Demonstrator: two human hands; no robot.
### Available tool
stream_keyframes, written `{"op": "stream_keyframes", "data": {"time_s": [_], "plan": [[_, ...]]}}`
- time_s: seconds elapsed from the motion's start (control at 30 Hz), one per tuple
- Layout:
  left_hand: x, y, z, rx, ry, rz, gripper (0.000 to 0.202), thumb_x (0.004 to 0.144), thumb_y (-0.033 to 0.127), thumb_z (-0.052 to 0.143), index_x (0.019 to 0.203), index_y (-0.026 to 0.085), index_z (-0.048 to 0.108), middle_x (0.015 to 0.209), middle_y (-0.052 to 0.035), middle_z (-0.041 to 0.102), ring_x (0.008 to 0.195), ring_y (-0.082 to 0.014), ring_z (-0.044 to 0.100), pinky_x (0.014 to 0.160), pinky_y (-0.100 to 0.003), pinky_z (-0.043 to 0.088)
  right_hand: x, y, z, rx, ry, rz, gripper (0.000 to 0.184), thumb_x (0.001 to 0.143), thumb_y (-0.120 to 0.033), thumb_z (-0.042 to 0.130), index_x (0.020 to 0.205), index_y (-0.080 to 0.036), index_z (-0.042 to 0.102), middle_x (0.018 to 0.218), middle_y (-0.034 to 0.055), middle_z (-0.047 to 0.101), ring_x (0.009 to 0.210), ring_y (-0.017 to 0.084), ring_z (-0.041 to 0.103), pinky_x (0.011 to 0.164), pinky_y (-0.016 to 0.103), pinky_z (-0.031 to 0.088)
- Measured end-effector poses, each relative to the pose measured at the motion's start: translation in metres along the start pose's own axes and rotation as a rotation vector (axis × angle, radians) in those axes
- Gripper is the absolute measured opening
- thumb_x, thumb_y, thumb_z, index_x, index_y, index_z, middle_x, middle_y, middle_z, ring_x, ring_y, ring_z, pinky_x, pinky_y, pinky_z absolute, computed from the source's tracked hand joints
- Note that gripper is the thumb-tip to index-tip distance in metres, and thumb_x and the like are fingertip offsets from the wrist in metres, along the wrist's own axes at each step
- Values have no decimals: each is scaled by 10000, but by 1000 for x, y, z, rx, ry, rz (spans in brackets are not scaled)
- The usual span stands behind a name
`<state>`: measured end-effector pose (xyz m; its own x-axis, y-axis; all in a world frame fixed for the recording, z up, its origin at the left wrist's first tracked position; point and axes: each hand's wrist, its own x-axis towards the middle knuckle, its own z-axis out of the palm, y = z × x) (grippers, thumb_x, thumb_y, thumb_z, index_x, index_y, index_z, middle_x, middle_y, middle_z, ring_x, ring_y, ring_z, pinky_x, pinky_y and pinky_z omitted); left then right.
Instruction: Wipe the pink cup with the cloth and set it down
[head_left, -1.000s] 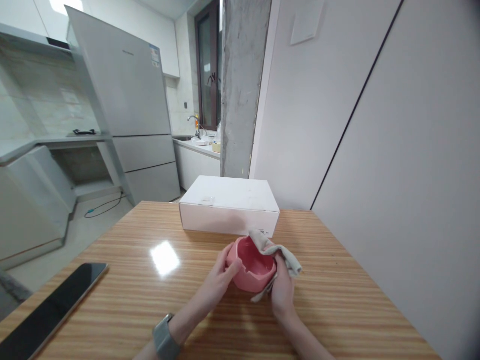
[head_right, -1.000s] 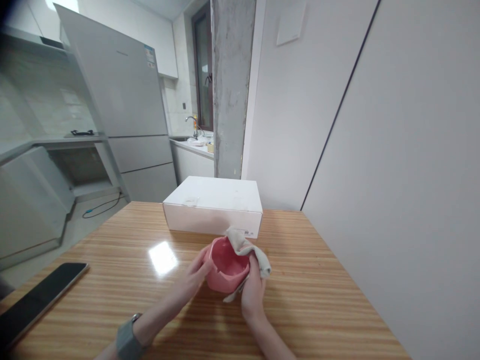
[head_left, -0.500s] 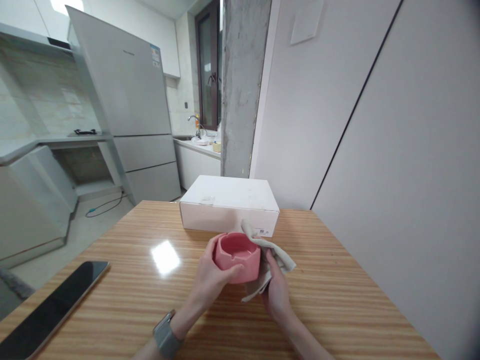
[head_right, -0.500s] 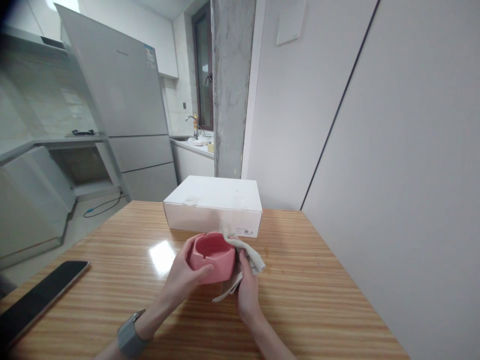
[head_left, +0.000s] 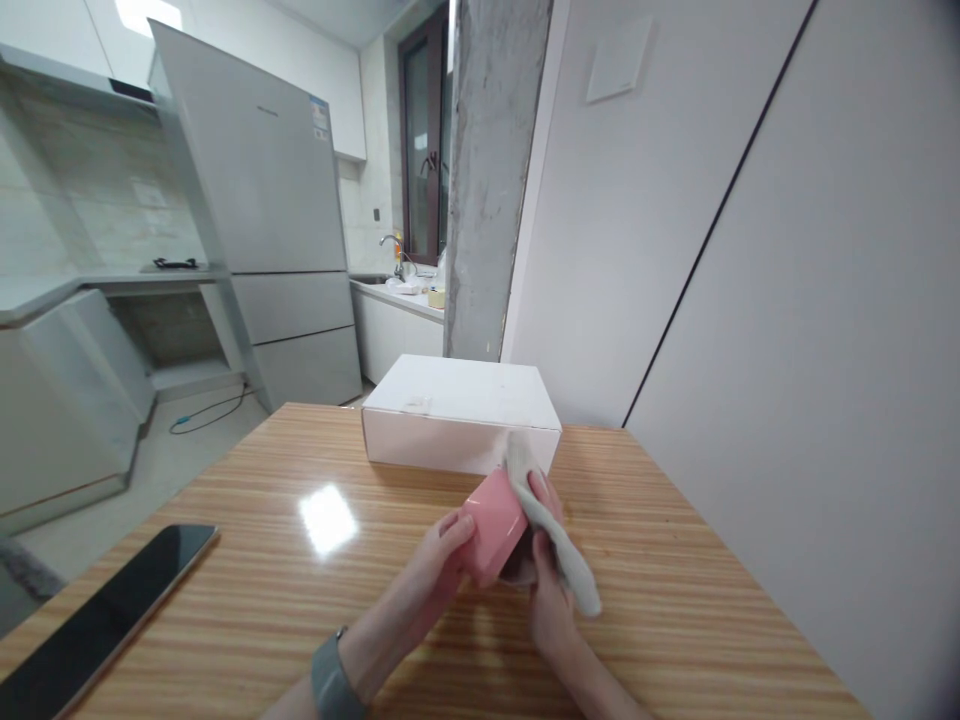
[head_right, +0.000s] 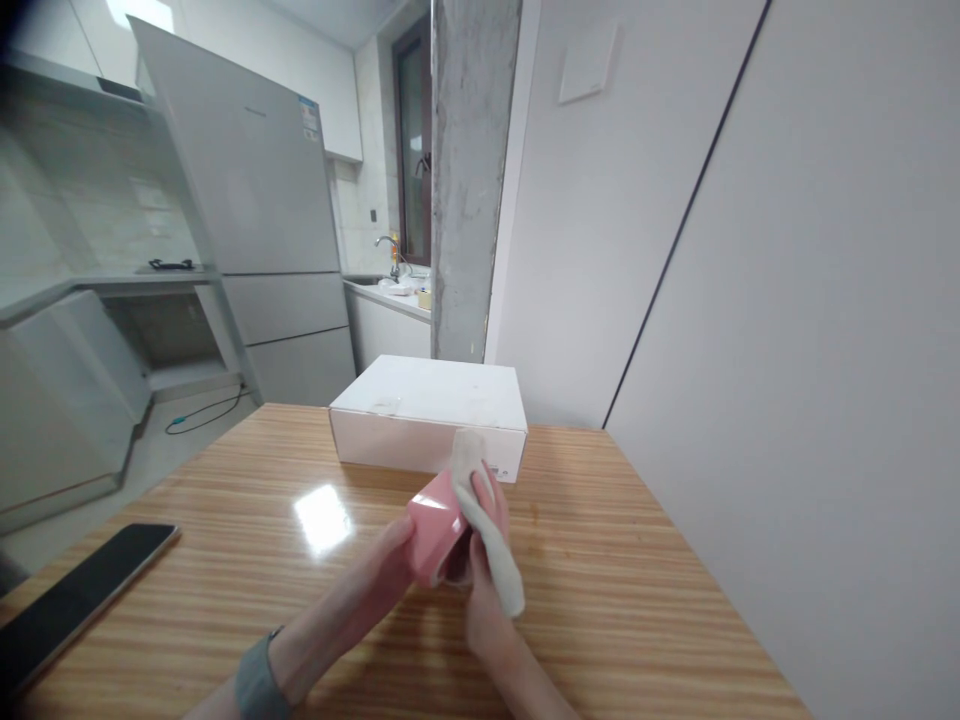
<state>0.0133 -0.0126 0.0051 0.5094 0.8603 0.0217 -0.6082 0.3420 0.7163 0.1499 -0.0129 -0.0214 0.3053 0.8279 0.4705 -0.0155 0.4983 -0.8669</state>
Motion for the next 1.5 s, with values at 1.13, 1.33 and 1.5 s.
{"op": "stream_keyframes", "data": {"time_s": [1.13, 1.33, 1.5], "plan": [[6, 8, -15, 1039, 366, 592, 996, 517, 248, 803, 1393, 200, 332, 1299, -121, 454, 1231, -311, 443, 1052, -441, 341, 34, -35, -15, 846, 89, 891, 285, 859, -358, 557, 1039, -172, 674, 1019, 65, 723, 987, 240, 665, 832, 392, 540], [13, 2, -25, 530, 373, 287, 1030, 514, 361, 814, 1400, 184, 319, 1270, -166, 519, 1099, -306, 563, 849, -366, 488, 33, -24, -19, 694, 193, 781, 346, 759, -428, 675, 1010, -190, 687, 1015, 57, 724, 1024, 260, 647, 880, 414, 522], [13, 0, -27, 310, 293, 93, 785, 663, 540, 699, 1309, 160, 464, 1117, -145, 643, 993, -293, 620, 748, -349, 506, 12, -9, -6, 460, 32, 508, 412, 671, -424, 766, 1029, -234, 693, 1129, 24, 683, 1257, 195, 469, 1090, 325, 311]]}}
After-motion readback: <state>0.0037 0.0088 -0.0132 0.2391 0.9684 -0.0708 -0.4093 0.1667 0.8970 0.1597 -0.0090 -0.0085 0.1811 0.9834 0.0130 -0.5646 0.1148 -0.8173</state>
